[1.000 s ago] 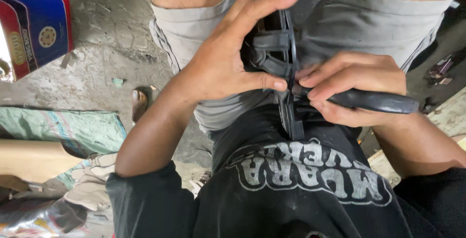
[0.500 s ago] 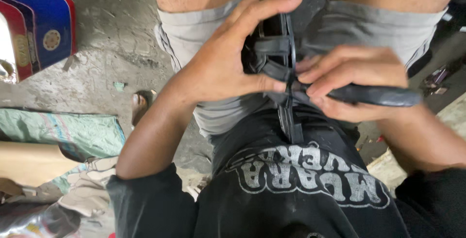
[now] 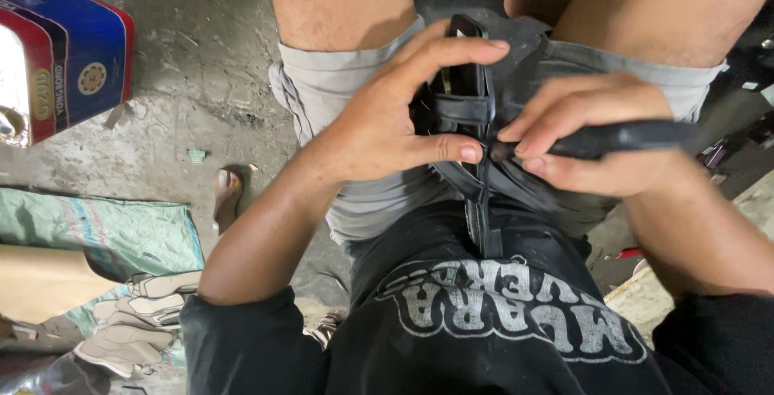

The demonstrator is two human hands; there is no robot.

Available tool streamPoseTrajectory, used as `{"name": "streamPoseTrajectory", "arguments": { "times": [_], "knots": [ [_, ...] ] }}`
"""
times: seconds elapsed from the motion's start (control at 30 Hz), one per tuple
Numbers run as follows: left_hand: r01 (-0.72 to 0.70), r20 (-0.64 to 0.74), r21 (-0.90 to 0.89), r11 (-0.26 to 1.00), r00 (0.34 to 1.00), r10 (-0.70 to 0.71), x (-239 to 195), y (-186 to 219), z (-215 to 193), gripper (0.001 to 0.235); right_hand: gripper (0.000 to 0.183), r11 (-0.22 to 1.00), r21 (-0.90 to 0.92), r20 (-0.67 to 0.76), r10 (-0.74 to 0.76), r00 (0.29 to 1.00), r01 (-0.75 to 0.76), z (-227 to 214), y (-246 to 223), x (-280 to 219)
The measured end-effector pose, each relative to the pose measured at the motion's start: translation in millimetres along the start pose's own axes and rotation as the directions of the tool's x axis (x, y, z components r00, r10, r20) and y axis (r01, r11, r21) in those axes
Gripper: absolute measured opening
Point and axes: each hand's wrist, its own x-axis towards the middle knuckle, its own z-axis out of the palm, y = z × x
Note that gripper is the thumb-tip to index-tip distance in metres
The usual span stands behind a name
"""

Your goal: The person sits on the floor and repeatedly heats the sole of a black sandal over a portable gas stove, then presses and adjusts the sole with both hands. The process is repeated multiple times on the same sandal.

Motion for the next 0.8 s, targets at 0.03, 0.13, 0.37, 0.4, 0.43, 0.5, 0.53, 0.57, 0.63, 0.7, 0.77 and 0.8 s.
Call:
{"name": "streamPoseTrajectory", "arguments": {
  "times": [0.03,0.13,0.37,0.4,0.43,0.5,0.53,0.57,0.63,0.7,0.77,0.8],
  "knots": [
    [0.021,0.008,-0.033,0.999,1.0,-0.021,1.0,0.6,1.6,0.075,0.012,0.999,0.04,0.081,0.024,0.996,-0.028,-7.6,-1.2,9.3],
    [0.002,0.014,0.01,1.0,1.0,-0.002,5.5,4.4,4.6,0.083,0.013,0.997,-0.066,0.225,0.043,0.973,-0.029,-23.4,-13.2,20.9],
    [0.062,-0.007,-0.027,0.998,0.998,-0.062,2.2,18.7,-7.8,0.088,0.014,0.999,-0.024,-0.104,-0.023,0.994,0.021,-0.6,-13.4,1.8],
    [0.088,-0.004,-0.043,0.995,0.996,-0.088,-0.3,17.2,-6.7,0.085,0.014,0.999,-0.02,-0.128,-0.028,0.991,0.026,1.7,-6.7,-2.1],
    [0.083,-0.009,-0.033,0.996,0.996,-0.084,-2.1,14.4,-5.5,0.081,0.014,1.0,-0.011,-0.158,-0.027,0.987,0.025,5.4,-0.5,-7.8],
    [0.075,-0.019,-0.024,0.997,0.997,-0.075,-4.1,9.5,-3.4,0.077,0.014,1.0,0.015,-0.194,-0.024,0.981,0.028,12.8,6.3,-14.6],
    [0.071,-0.025,-0.026,0.997,0.997,-0.071,-4.3,8.6,-2.7,0.077,0.014,0.999,0.031,-0.2,-0.024,0.979,0.031,13.0,7.5,-13.3],
    [0.068,-0.029,-0.008,0.998,0.997,-0.068,-2.8,7.7,-2.3,0.077,0.014,0.999,0.04,-0.209,-0.026,0.978,0.036,11.6,6.5,-10.8],
    [0.069,-0.037,0.04,0.997,0.997,-0.068,1.1,5.8,-0.2,0.078,0.013,0.999,0.039,-0.154,0.014,0.988,-0.008,5.7,-0.8,-3.4],
    [0.07,-0.036,0.066,0.995,0.997,-0.068,4.3,3.9,3.0,0.079,0.013,0.997,-0.025,-0.07,0.075,0.995,-0.076,-5.2,-10.7,4.7],
    [0.063,-0.032,0.061,0.996,0.998,-0.061,6.5,2.3,4.8,0.079,0.016,0.977,-0.151,0.039,0.16,0.986,-0.152,-20.1,-20.6,10.4],
    [0.06,-0.032,0.061,0.996,0.998,-0.058,7.0,2.1,5.2,0.08,0.015,0.977,-0.172,0.046,0.139,0.989,-0.129,-22.7,-22.8,12.8]
  ]
}}
